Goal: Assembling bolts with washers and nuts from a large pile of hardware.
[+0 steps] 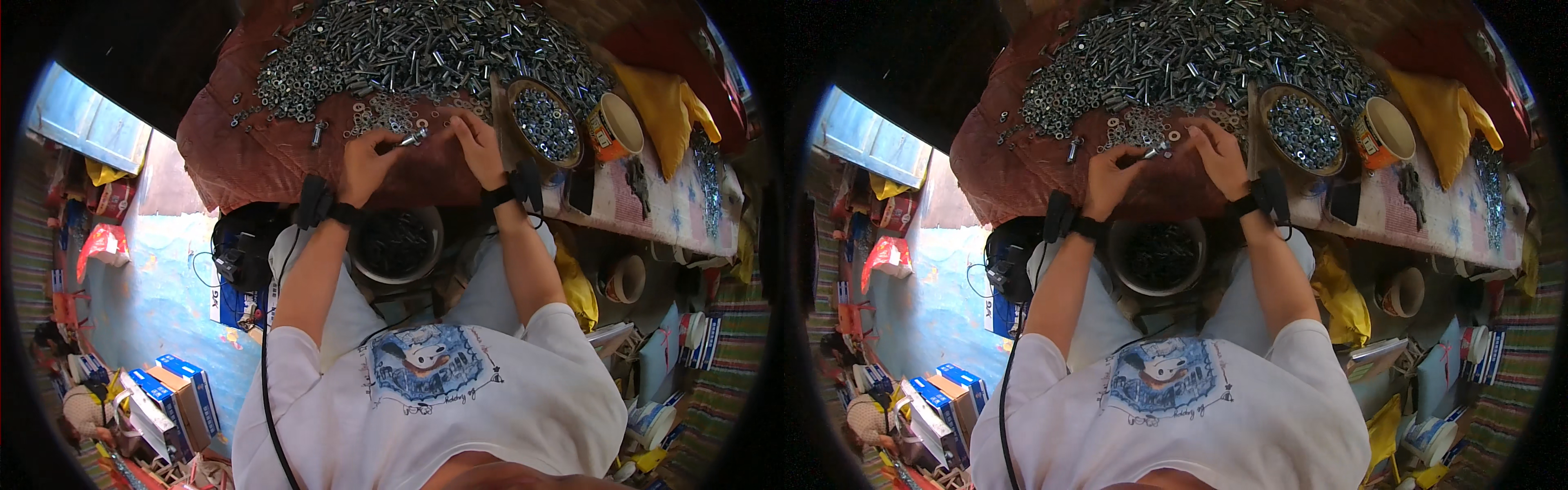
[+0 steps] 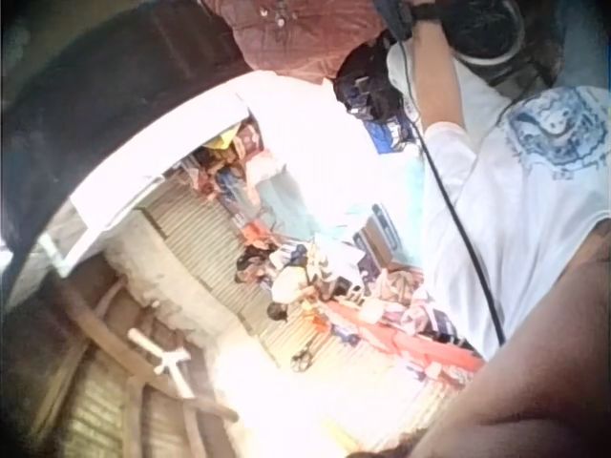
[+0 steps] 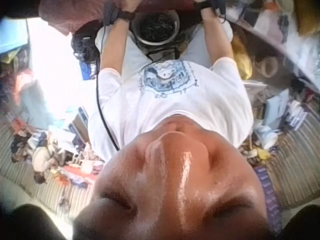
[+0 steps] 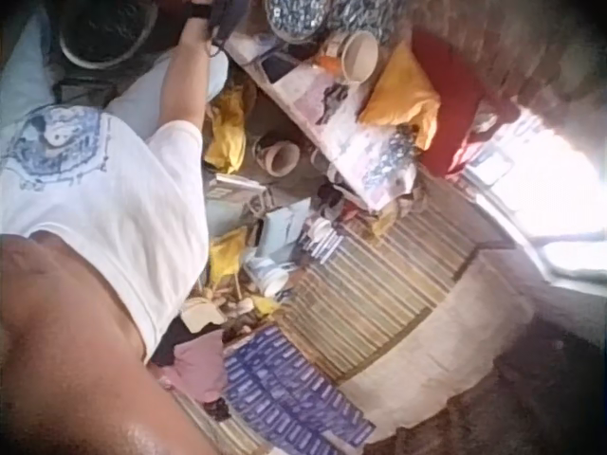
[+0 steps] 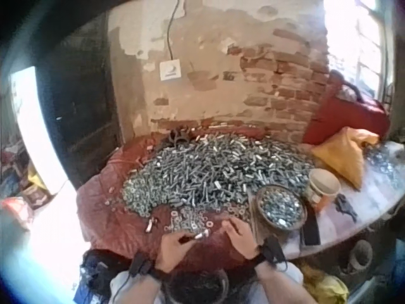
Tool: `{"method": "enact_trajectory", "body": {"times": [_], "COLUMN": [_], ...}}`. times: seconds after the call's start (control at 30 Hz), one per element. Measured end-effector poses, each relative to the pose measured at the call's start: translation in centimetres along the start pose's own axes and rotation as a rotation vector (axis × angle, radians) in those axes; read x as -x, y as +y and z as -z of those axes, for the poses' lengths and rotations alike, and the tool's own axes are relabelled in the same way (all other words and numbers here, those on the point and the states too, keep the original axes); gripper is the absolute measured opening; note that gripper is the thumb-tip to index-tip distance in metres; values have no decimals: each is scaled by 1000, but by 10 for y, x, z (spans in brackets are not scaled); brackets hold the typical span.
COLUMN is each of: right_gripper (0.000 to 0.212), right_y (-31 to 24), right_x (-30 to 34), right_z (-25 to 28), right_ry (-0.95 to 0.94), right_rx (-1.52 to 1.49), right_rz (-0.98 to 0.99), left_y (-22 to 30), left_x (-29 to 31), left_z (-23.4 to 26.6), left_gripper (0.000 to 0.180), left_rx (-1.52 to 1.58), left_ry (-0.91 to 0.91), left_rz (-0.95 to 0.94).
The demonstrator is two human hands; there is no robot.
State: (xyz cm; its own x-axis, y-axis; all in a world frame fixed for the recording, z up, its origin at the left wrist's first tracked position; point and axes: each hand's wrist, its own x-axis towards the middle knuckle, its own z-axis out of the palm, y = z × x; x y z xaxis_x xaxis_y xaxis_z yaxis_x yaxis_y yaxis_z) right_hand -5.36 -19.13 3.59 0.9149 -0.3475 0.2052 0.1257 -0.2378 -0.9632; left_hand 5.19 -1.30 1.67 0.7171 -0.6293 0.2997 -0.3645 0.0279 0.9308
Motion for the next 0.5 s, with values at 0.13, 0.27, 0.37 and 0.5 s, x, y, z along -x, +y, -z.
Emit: {"method": "enact_trajectory", "body": {"times": [0.13,0.27,0.37,0.5], "right_gripper": [28,29,30,32], "right_y": [-10,-6,-3,-10], "right_x": [5,3,9,2], "right_z": [-8,-11,-8,-23], "right_ry": [46,18,10,24], "right_rx": [-132,-146,-228,-240], "right_rz": [203,185,130,162], "left_y": [11,13,7,1], "left_x": [-2,-2,6,2], "left_z": [-4,3,8,15], "left_gripper": [19,20,20,20], "left_rx": [40,-96,-77,-6], "left_ry": [-21,34,45,52], "left_rz": [15,-59,-15,55]}}
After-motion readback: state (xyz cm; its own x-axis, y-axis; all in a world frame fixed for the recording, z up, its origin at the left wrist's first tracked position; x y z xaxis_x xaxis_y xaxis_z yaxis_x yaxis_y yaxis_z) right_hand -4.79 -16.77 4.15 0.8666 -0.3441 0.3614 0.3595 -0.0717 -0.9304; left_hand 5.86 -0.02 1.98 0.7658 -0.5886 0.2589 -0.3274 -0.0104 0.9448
